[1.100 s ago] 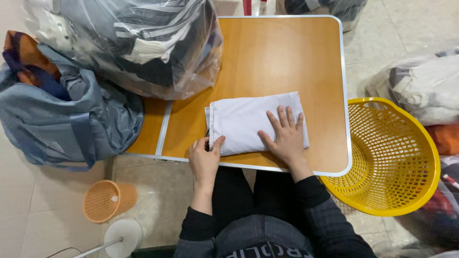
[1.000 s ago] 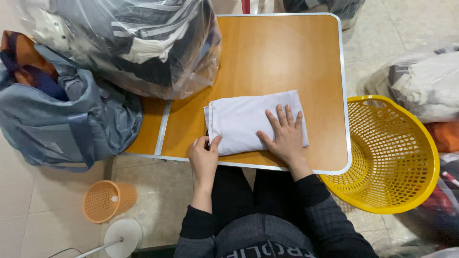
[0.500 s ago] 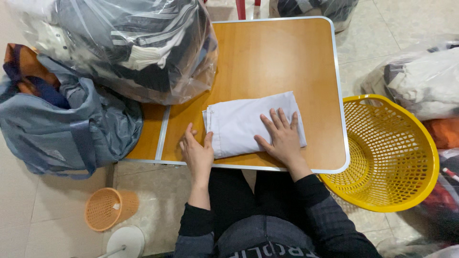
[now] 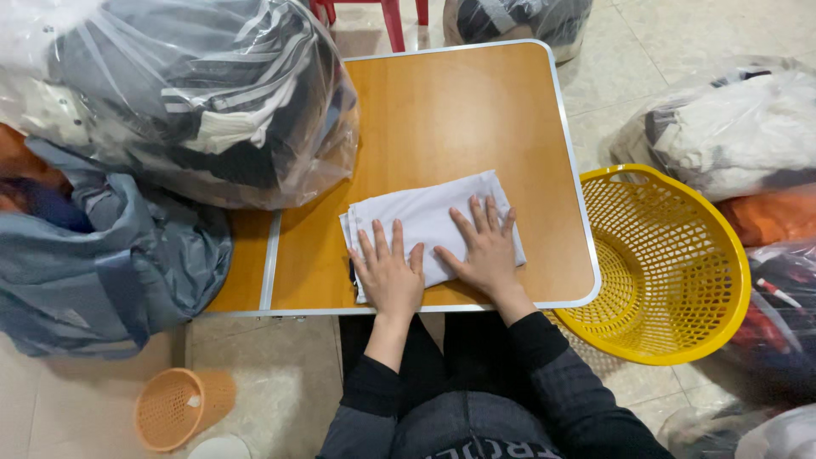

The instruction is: The person folds a light gray duffel bag on a table. They open the bag, remove an orange and blue item, and then fold the bag in half and roll it into a compact bundle.

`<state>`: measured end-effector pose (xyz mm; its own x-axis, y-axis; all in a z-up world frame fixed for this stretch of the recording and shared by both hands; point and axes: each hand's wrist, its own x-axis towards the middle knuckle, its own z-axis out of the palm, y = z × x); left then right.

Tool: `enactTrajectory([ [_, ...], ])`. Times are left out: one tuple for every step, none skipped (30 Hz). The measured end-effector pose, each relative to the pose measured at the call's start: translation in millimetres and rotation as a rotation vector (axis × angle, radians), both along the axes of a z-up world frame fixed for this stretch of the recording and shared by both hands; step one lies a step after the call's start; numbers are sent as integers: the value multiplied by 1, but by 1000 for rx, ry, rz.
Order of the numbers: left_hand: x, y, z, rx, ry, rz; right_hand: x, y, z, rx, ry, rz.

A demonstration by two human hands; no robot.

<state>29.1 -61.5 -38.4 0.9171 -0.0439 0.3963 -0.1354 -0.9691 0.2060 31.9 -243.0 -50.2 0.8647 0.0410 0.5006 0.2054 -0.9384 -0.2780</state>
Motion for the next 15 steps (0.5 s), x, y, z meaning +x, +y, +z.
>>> enactTrajectory([
  [-2,0,-2,-5,2,-1,-1,1,-1,11,14,-5],
  [-1,1,-3,-8,-2,-2,0,1,-1,22,21,-8],
  [-1,1,-4,-12,-6,-2,1,2,-1,34,29,-11],
  [0,1,-3,-4,-10,-2,2,2,0,62,47,-2],
  [0,1,-3,3,-13,-2,3,1,1,90,65,7],
  [0,1,-2,8,-16,-4,4,0,2,116,84,14],
  [0,1,-2,11,-14,-5,6,0,3,95,130,-1],
  [-1,1,-1,13,-12,-6,9,-2,3,73,175,-15],
  [-1,1,-1,15,-10,-8,13,-3,2,51,221,-30],
  [-2,1,-1,11,-16,-6,17,-4,1,25,228,-61],
  [-2,1,-1,6,-21,-5,22,-5,-1,-1,234,-92],
  [-2,1,0,3,-29,-3,27,-5,-3,-26,237,-121],
  [-2,1,0,-1,-28,-5,30,-6,-6,-48,186,-110],
  [-2,0,1,-5,-28,-3,35,-7,-9,-71,133,-95],
  [0,0,2,-8,-28,-1,39,-7,-11,-93,80,-81],
])
